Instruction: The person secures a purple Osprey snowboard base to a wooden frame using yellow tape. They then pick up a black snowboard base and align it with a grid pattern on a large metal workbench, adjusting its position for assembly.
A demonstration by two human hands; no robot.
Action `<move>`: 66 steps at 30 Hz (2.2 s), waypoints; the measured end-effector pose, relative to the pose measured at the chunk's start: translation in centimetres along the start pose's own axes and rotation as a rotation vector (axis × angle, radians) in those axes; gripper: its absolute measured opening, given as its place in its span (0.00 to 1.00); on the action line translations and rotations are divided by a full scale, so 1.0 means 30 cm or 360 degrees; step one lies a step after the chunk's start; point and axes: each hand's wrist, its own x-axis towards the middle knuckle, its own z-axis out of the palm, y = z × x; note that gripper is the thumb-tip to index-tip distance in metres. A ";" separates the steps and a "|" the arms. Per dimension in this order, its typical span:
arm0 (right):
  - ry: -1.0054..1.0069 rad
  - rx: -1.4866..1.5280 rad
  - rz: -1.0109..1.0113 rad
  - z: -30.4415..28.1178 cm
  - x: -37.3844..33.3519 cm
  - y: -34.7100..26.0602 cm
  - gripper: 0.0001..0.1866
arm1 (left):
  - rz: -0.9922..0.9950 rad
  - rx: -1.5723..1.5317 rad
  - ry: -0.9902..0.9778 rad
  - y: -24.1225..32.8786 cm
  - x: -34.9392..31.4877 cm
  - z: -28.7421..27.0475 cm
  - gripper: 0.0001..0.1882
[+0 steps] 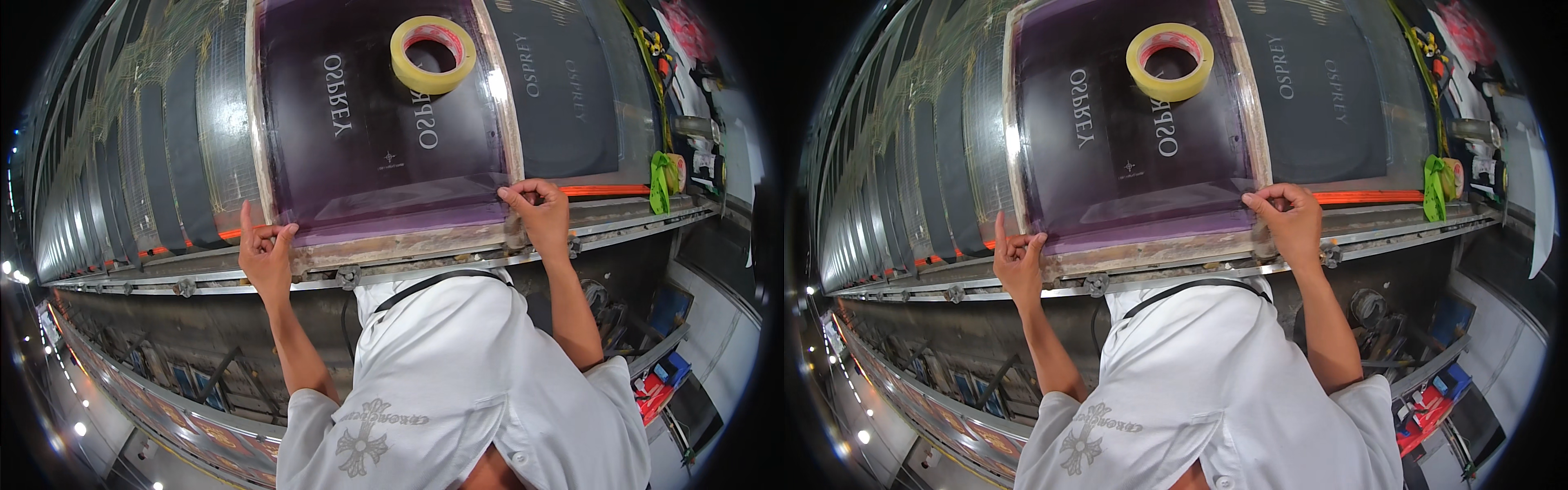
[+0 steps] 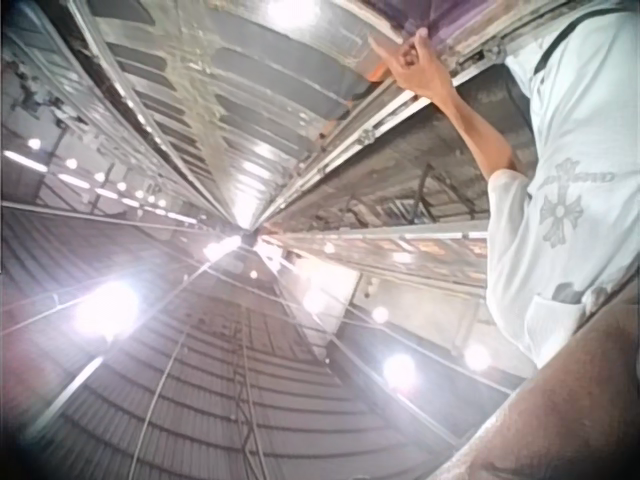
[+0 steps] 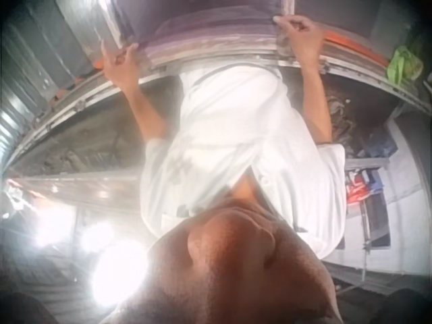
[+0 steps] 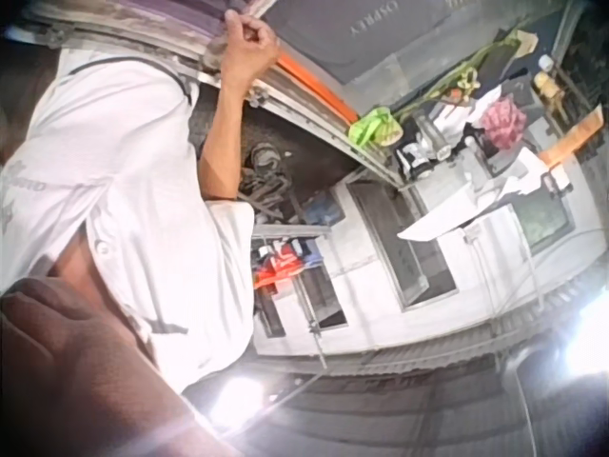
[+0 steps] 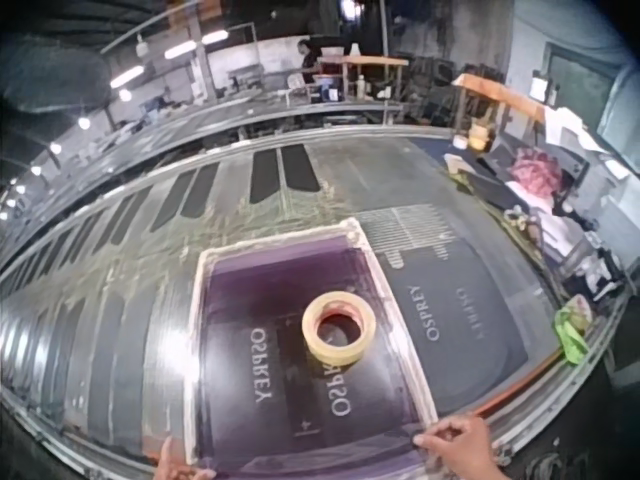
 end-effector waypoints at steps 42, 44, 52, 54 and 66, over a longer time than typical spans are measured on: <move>-0.0148 -0.1097 -0.1595 -0.063 -0.218 -0.020 0.19 | -0.0099 -0.0166 -0.0123 -0.014 0.027 -0.030 0.43; -0.0138 -0.1108 -0.1610 -0.041 -0.215 -0.020 0.19 | -0.0099 -0.0188 -0.0131 -0.019 0.032 -0.033 0.43; -0.0281 -0.0960 -0.1705 0.092 -0.192 -0.108 0.19 | -0.0090 -0.0276 -0.0154 -0.015 0.030 -0.039 0.42; -0.0320 -0.0925 -0.1731 0.135 -0.190 -0.134 0.19 | -0.0117 -0.0249 -0.0151 -0.006 0.030 -0.039 0.42; -0.0518 -0.0767 -0.1887 0.430 -0.202 -0.267 0.18 | -0.0177 -0.0466 0.0015 -0.031 0.014 -0.011 0.43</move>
